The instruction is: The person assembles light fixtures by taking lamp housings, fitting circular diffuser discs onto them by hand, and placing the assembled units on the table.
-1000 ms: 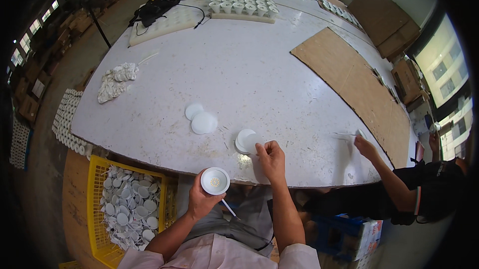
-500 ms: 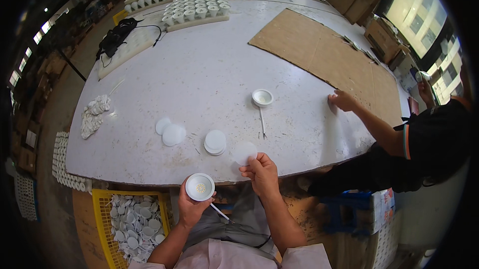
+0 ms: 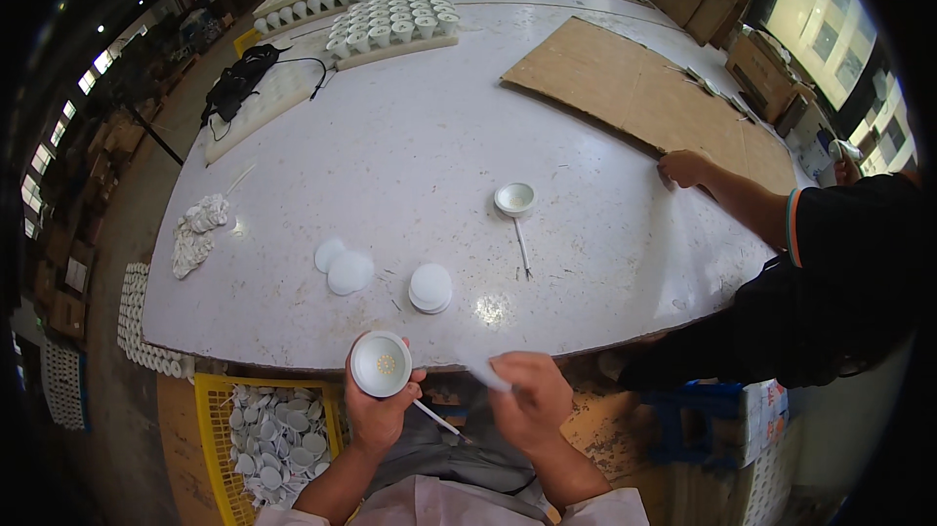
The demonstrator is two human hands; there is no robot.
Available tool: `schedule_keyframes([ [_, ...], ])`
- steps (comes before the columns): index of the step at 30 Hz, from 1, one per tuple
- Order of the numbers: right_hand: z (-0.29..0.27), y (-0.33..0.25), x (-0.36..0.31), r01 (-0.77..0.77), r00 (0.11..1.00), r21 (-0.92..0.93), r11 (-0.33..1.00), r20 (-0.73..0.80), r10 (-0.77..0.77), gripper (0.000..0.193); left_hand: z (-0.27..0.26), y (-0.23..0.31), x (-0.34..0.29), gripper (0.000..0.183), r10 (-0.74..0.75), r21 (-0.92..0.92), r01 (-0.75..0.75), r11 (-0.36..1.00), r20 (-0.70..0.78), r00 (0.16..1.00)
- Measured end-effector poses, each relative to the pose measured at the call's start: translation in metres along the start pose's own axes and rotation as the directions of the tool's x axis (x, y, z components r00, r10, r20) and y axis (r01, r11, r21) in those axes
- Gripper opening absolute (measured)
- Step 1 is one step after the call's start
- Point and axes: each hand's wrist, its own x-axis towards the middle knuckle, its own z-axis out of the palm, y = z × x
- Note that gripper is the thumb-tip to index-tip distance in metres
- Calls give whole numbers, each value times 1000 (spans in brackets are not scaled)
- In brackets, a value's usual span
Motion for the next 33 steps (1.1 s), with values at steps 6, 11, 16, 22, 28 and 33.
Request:
schedule_keyframes([
  [6, 19, 19, -15, -692, 678, 533, 486, 249, 692, 5, 17, 3, 13, 75, 162, 68, -157, 985, -66, 985],
  [11, 28, 22, -29, -770, 604, 479, 422, 332, 725, 7, 11, -18, 20, 79, 289, 265, -272, 925, -23, 957],
  [16, 35, 16, -41, -787, 610, 396, 474, 385, 692, 10, 12, -17, 23, 82, 315, 384, -281, 879, -29, 949],
  [22, 34, 17, -49, -805, 583, 420, 418, 432, 688, 8, -6, -24, 27, 77, 328, 435, -258, 862, -93, 940],
  [28, 31, 37, -47, -816, 423, 569, 96, 476, 771, 9, -22, -15, 29, 69, 135, 221, -97, 970, -163, 977],
  [33, 34, 45, -48, -819, 394, 572, 57, 486, 780, 11, -25, -26, 21, 60, 54, 186, -41, 982, -63, 997],
])
